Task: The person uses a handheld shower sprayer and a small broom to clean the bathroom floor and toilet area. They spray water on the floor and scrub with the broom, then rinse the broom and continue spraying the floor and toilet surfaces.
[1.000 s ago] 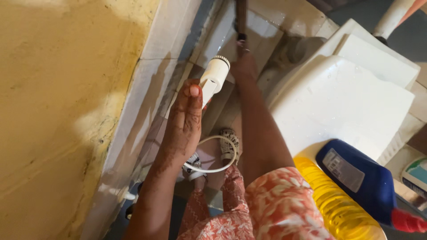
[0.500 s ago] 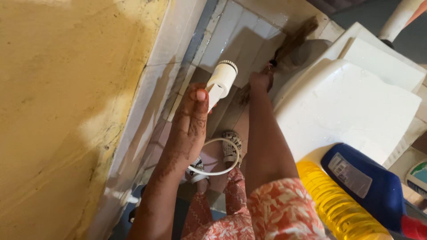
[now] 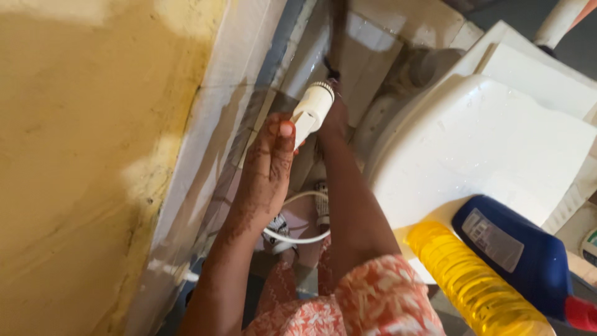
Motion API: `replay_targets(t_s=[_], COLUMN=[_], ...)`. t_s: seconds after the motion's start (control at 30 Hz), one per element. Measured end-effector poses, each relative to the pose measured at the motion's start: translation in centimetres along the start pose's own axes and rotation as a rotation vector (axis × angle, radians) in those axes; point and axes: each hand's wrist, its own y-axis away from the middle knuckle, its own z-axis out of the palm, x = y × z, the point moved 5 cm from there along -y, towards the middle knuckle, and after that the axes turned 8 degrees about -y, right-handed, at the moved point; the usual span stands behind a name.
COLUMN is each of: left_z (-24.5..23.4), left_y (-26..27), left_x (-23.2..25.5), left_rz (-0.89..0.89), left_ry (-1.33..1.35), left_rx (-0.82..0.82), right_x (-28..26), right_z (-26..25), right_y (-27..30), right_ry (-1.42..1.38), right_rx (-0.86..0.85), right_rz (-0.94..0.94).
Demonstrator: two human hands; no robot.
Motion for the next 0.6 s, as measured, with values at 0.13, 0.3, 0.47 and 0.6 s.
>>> replay_targets(t_s=[0.13, 0.3, 0.47, 0.6], left_z=[0.5, 0.8, 0.6, 0.2], left_y=[-0.1, -0.3, 0.1, 0.5], left_x=[0.1, 0.6, 1.1, 1.7], left_rz=[0.015, 0.043, -0.04, 0.074], left_ry=[-0.023, -0.069, -0.064, 0.028], left_rx=[0.007, 0.025, -0.013, -0.02], right_x=[0.8, -1.2, -0.6, -0.5], right_z=[-4.0, -4.4, -6.6, -3.3], right_y=[3.0, 5.8, 3.9, 1.2], right_ry=[-0.052, 0.103, 0.21, 0.168], right_rx=[0.077, -0.193, -0.061, -0.02], right_rz=[0.031, -0.036, 0.126, 0.15])
